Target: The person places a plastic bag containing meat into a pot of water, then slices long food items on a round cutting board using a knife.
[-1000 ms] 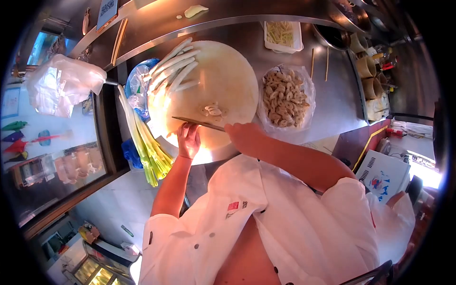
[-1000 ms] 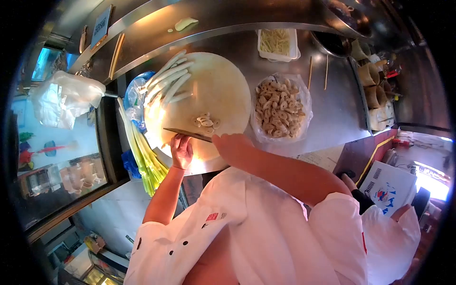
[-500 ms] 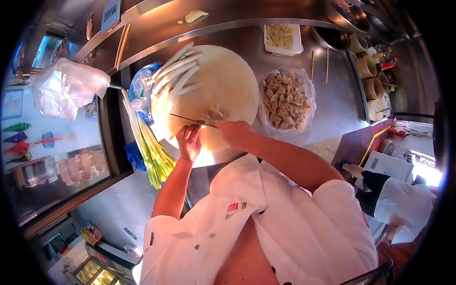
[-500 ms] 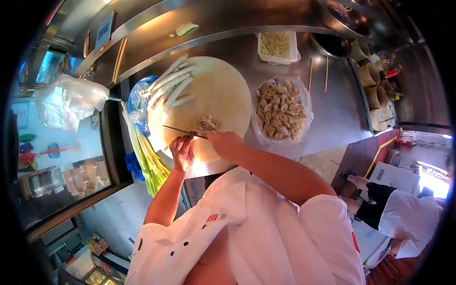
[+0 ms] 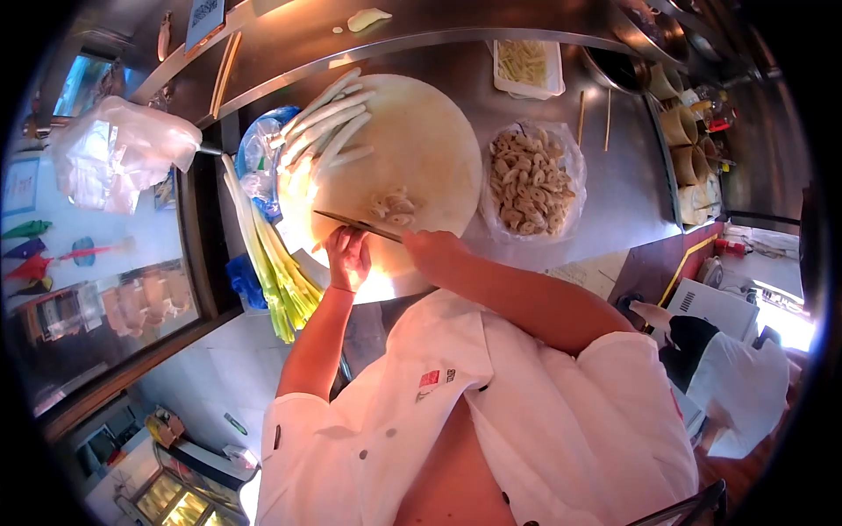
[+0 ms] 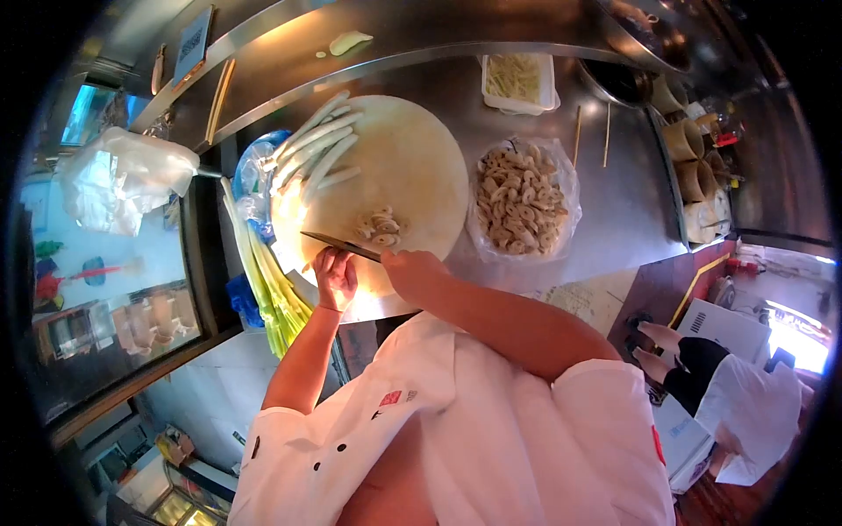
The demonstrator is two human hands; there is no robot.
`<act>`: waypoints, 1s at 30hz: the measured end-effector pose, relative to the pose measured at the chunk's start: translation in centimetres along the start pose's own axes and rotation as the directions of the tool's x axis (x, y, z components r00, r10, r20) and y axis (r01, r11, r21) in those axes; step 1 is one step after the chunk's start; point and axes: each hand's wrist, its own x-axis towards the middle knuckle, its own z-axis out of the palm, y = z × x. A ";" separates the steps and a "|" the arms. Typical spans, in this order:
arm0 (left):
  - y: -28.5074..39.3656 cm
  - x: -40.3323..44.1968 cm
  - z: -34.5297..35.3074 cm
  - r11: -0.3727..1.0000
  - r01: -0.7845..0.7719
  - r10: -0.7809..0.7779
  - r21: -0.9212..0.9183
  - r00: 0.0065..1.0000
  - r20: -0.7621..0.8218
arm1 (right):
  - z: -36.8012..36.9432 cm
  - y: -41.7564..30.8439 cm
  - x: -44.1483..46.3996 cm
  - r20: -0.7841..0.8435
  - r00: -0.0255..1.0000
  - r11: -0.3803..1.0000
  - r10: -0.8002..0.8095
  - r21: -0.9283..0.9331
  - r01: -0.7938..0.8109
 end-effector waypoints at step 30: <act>0.3 0.6 -1.7 0.999 -0.040 0.041 0.030 0.998 -0.038 | -3.3 -1.2 -1.3 0.047 0.999 1.000 0.009 0.004 -0.009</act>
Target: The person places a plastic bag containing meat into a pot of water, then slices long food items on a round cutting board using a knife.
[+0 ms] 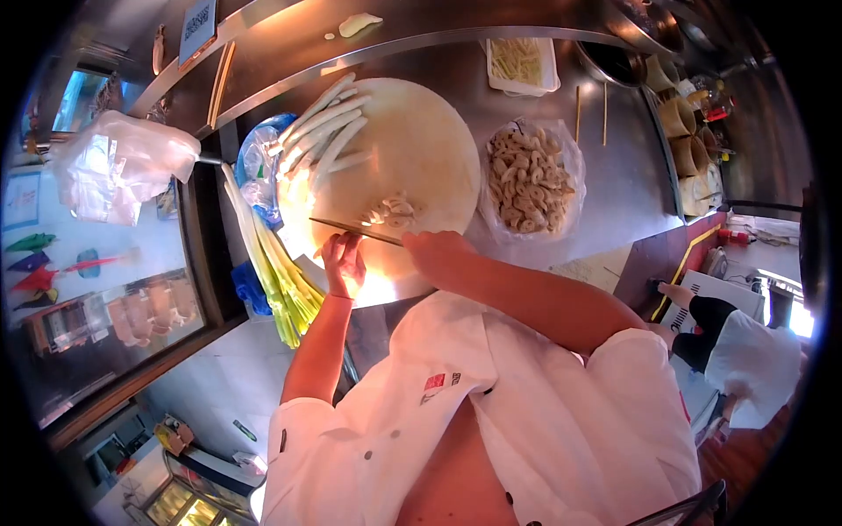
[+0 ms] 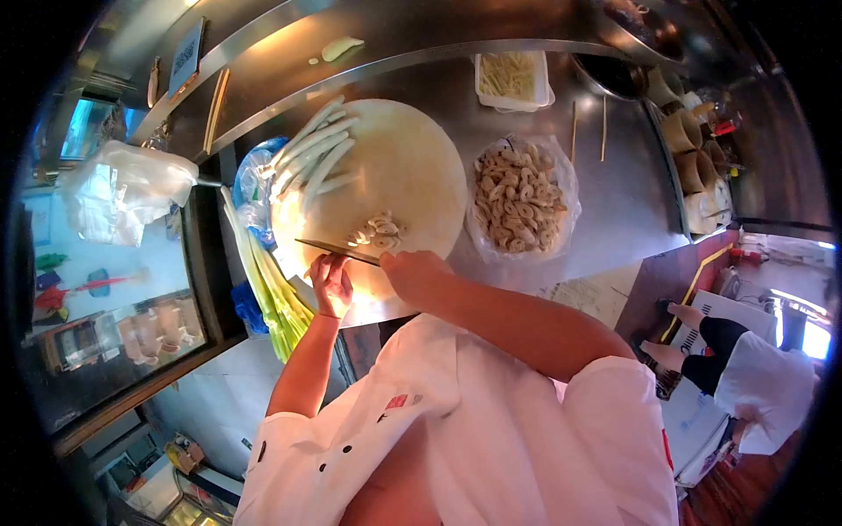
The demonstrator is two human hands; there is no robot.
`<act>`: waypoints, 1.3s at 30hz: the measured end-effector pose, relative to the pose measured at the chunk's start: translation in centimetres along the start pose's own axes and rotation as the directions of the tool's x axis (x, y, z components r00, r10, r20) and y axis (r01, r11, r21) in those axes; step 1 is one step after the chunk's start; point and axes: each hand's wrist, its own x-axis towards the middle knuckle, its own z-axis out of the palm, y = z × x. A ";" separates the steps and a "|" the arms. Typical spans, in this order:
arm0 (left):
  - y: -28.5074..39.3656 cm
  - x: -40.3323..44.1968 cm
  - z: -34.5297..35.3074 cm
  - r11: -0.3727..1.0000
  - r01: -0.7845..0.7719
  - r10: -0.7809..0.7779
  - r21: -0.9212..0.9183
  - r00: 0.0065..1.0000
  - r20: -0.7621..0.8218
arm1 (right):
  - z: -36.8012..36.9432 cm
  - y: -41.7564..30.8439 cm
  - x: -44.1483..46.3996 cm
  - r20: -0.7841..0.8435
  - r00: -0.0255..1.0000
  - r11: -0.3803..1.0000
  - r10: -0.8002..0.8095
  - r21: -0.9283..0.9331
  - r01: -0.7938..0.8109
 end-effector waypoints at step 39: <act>-1.3 -1.2 -0.5 0.997 0.045 -0.047 -0.058 0.998 -0.041 | 2.2 0.0 1.6 -0.028 0.998 0.999 -0.047 0.015 0.048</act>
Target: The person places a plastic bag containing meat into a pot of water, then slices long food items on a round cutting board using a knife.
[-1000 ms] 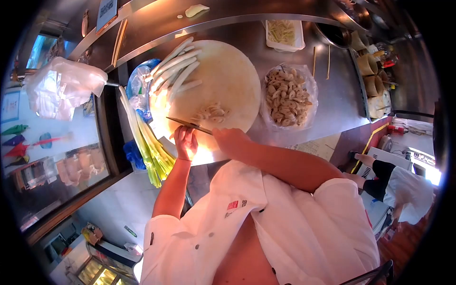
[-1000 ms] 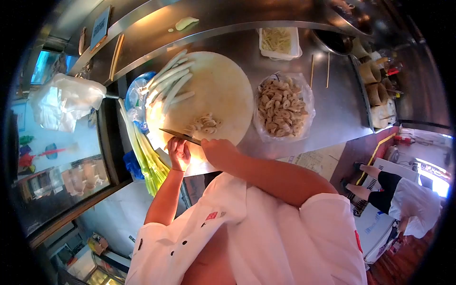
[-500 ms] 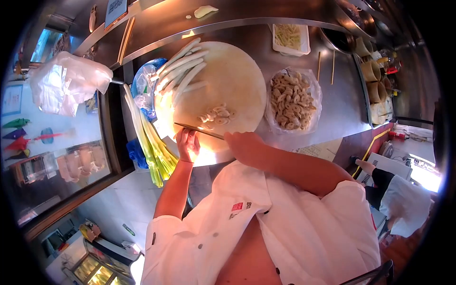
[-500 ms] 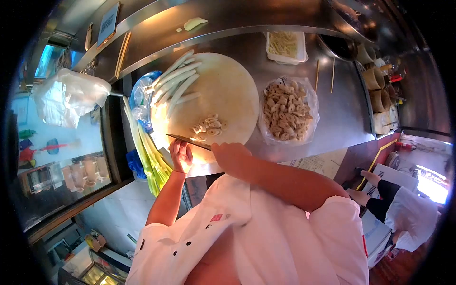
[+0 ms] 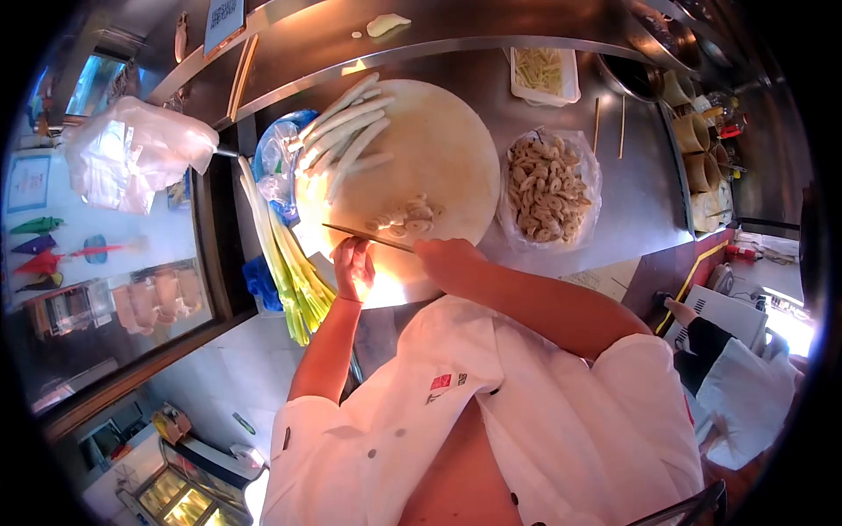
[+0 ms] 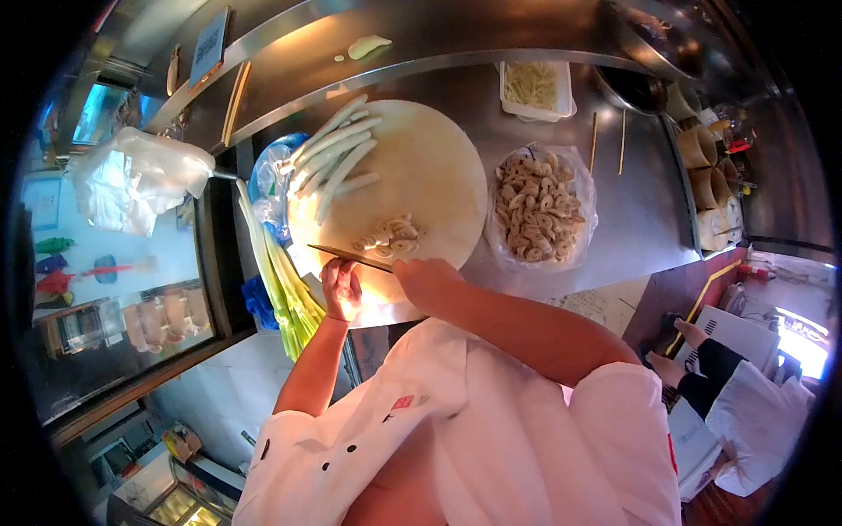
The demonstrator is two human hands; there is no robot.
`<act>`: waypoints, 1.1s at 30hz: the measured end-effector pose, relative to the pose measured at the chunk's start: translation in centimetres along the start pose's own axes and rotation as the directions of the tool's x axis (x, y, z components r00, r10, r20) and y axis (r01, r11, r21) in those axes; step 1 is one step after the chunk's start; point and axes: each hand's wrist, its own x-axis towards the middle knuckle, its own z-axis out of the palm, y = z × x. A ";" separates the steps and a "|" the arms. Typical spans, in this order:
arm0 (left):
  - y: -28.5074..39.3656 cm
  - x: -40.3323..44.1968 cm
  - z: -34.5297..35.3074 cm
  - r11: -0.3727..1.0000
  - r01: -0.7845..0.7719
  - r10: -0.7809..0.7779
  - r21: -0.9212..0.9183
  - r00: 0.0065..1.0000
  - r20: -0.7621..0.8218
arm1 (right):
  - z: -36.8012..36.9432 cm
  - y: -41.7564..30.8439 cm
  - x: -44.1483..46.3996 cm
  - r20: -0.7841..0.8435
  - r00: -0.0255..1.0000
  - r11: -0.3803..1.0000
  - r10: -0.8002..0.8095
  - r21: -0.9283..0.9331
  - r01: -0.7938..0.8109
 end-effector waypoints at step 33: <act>5.8 2.2 0.7 0.996 0.043 -0.048 0.079 0.996 0.069 | -3.6 5.4 -2.0 0.016 0.972 0.971 0.236 -0.043 -0.235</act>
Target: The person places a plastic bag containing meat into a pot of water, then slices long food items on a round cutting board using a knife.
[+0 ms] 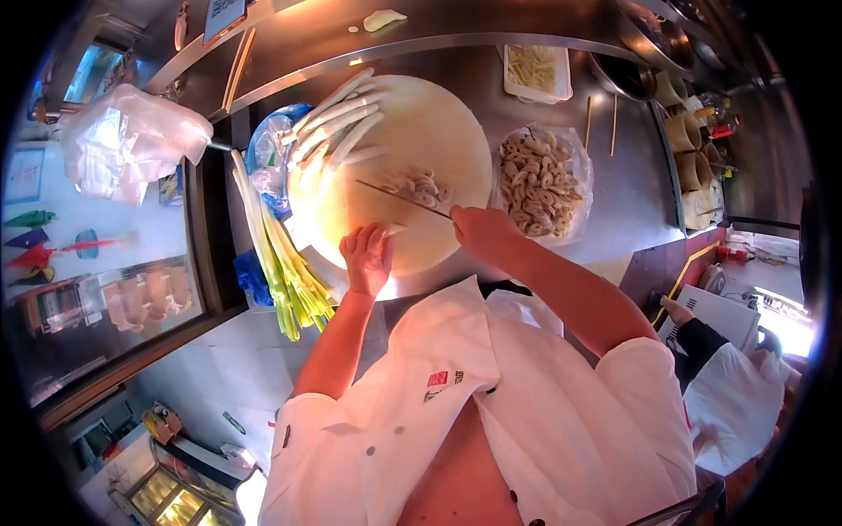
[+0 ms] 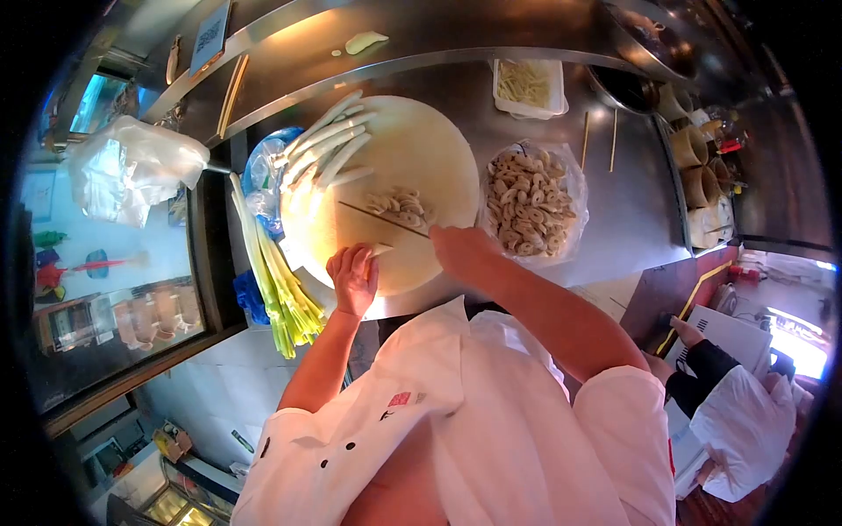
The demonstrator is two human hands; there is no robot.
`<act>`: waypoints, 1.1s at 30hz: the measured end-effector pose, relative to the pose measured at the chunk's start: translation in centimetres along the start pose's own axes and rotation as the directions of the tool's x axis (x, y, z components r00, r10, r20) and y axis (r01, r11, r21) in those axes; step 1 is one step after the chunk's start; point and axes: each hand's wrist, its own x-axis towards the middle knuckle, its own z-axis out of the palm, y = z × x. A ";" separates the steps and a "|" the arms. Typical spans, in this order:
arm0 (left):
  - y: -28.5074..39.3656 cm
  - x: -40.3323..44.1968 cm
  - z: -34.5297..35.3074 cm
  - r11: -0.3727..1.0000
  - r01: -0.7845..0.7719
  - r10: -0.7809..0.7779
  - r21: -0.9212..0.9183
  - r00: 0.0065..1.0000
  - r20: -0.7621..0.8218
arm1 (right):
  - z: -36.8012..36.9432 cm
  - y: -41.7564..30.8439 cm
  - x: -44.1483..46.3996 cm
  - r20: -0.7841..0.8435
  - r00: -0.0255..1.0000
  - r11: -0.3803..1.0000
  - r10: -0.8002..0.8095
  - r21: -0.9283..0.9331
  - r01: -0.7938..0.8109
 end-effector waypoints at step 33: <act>-0.9 -2.0 2.7 0.997 -0.046 0.033 -0.062 0.979 -0.204 | -0.1 -2.4 -3.5 0.027 0.967 0.960 -0.254 -0.112 0.256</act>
